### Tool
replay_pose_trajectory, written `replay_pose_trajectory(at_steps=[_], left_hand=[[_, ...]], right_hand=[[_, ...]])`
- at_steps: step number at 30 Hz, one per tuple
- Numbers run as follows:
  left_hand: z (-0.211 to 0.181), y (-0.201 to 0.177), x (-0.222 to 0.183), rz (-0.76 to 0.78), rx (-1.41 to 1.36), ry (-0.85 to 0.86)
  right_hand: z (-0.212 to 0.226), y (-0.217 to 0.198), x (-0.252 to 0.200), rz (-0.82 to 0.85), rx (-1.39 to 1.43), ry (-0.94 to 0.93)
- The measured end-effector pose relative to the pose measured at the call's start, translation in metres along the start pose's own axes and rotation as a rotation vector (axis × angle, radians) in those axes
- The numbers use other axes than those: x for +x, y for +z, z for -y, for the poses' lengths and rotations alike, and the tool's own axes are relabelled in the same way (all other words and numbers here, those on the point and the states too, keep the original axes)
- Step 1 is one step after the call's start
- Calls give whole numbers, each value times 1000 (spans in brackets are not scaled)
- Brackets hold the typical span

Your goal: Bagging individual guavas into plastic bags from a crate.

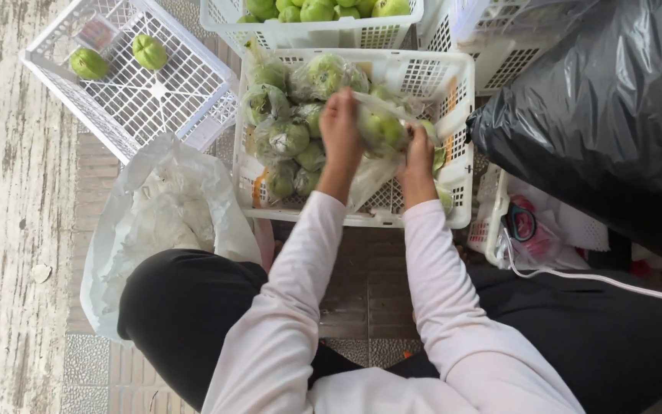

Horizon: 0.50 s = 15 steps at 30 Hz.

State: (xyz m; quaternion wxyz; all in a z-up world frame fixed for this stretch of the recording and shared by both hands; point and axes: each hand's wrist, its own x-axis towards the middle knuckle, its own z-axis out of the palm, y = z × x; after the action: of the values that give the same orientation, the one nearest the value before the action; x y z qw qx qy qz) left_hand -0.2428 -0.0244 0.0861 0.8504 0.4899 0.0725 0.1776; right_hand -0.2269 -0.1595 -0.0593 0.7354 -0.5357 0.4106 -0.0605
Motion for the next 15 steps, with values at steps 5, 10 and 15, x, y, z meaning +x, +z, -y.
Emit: replay_pose_trajectory(at_steps=[5,10,15], left_hand=[[36,-18,-5,-139,-46,-530],[4,-5,-22,37,96,-909],[56,-52,-15,367,228,-1034]], right_hand=[[24,-10,3,383,568,46],[3,-33,54,338,722,84],[40,-35,-3,385,865,10]])
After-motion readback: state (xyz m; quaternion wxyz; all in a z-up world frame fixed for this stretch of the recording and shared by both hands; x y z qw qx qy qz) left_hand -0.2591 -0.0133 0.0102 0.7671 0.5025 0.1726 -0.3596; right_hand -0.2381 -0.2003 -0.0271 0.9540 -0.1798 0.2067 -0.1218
